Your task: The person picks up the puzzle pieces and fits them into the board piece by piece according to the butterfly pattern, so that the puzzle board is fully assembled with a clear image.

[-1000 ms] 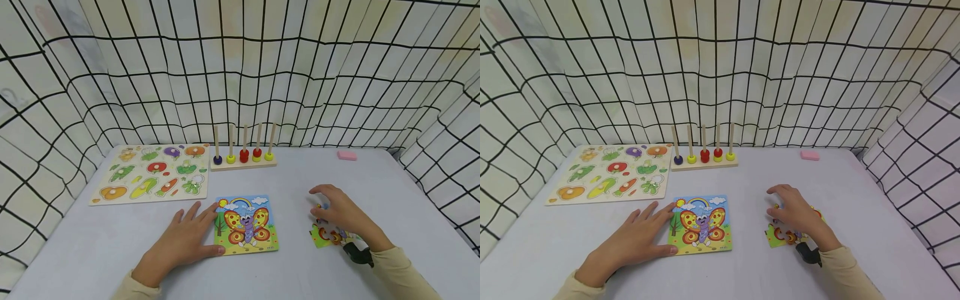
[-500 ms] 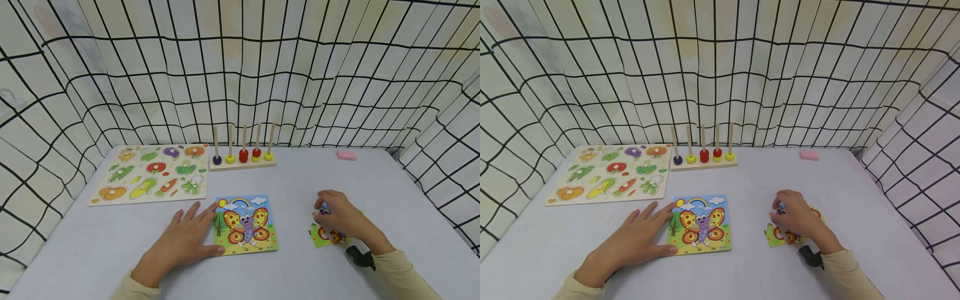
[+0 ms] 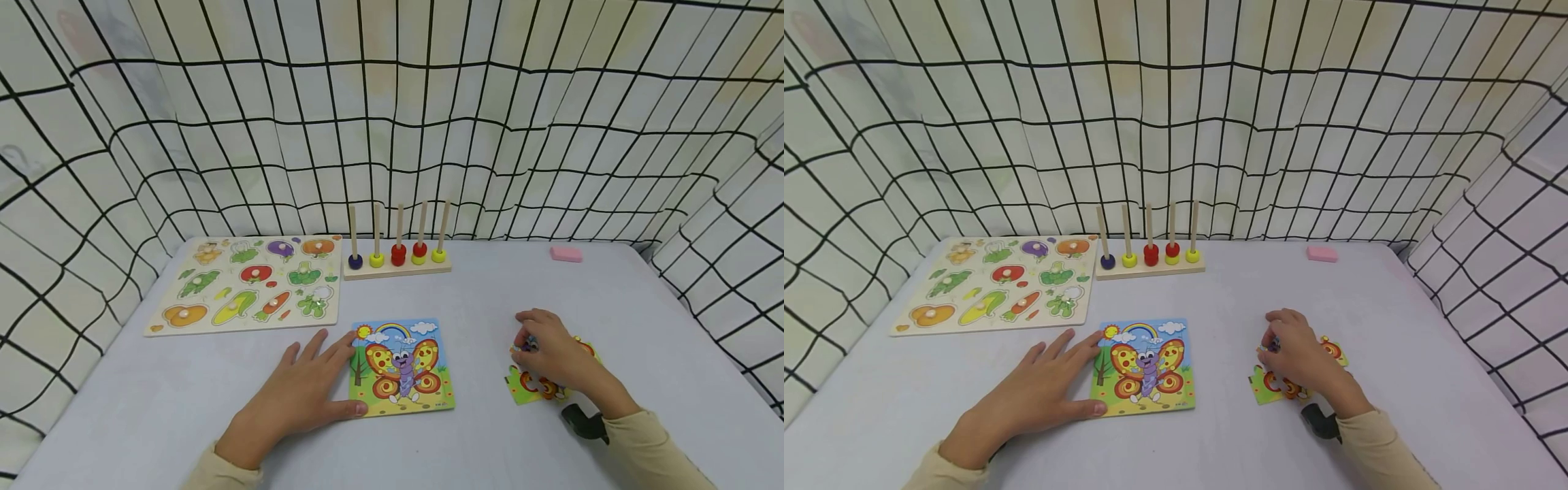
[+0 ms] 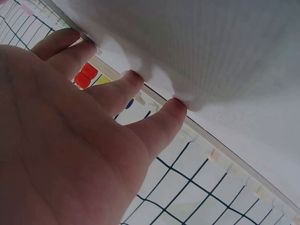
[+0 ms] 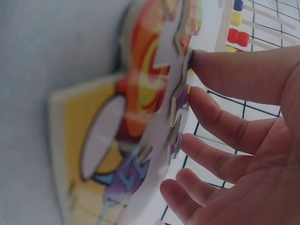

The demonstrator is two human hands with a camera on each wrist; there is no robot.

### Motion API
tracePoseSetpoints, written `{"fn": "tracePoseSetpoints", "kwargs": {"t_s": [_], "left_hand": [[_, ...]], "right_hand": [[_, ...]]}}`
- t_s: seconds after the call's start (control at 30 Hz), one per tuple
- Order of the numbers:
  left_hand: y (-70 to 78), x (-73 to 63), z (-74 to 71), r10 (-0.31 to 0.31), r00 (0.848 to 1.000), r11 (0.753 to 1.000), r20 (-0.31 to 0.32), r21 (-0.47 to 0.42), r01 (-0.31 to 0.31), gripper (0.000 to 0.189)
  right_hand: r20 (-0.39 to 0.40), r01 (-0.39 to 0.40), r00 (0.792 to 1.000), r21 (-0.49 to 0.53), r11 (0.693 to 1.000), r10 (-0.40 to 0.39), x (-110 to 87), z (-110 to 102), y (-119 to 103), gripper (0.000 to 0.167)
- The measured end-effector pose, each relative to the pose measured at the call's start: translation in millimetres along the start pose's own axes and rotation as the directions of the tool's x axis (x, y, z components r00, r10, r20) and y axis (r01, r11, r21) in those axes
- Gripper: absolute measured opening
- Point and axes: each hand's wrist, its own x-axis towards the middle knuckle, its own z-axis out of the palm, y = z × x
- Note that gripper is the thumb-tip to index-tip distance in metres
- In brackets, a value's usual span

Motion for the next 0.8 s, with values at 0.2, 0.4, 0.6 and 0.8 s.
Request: {"fn": "tracePoseSetpoints", "kwargs": {"t_s": [0.2, 0.4, 0.6, 0.8], "left_hand": [[-0.1, 0.3, 0.8, 0.006, 1.0, 1.0, -0.001, -0.001, -0.006, 0.1], [0.1, 1.3, 1.4, 0.01, 1.0, 1.0, -0.003, -0.011, -0.01, 0.101], [-0.1, 1.4, 1.1, 0.011, 1.0, 1.0, -0.002, -0.008, -0.011, 0.1], [0.1, 1.4, 0.5, 0.01, 1.0, 1.0, -0.001, -0.006, -0.01, 0.1]], "right_hand": [[-0.035, 0.018, 0.999, -0.057, 0.998, -0.02, 0.9, 4.0, -0.3, 0.024], [-0.058, 0.04, 0.997, -0.099, 0.994, -0.046, -0.7, 6.1, -4.2, 0.026], [-0.064, 0.06, 0.996, -0.073, 0.996, -0.065, -2.1, 6.3, -6.1, 0.023], [-0.092, 0.05, 0.994, -0.052, 0.997, -0.055, -1.8, 5.7, -8.6, 0.029]]}}
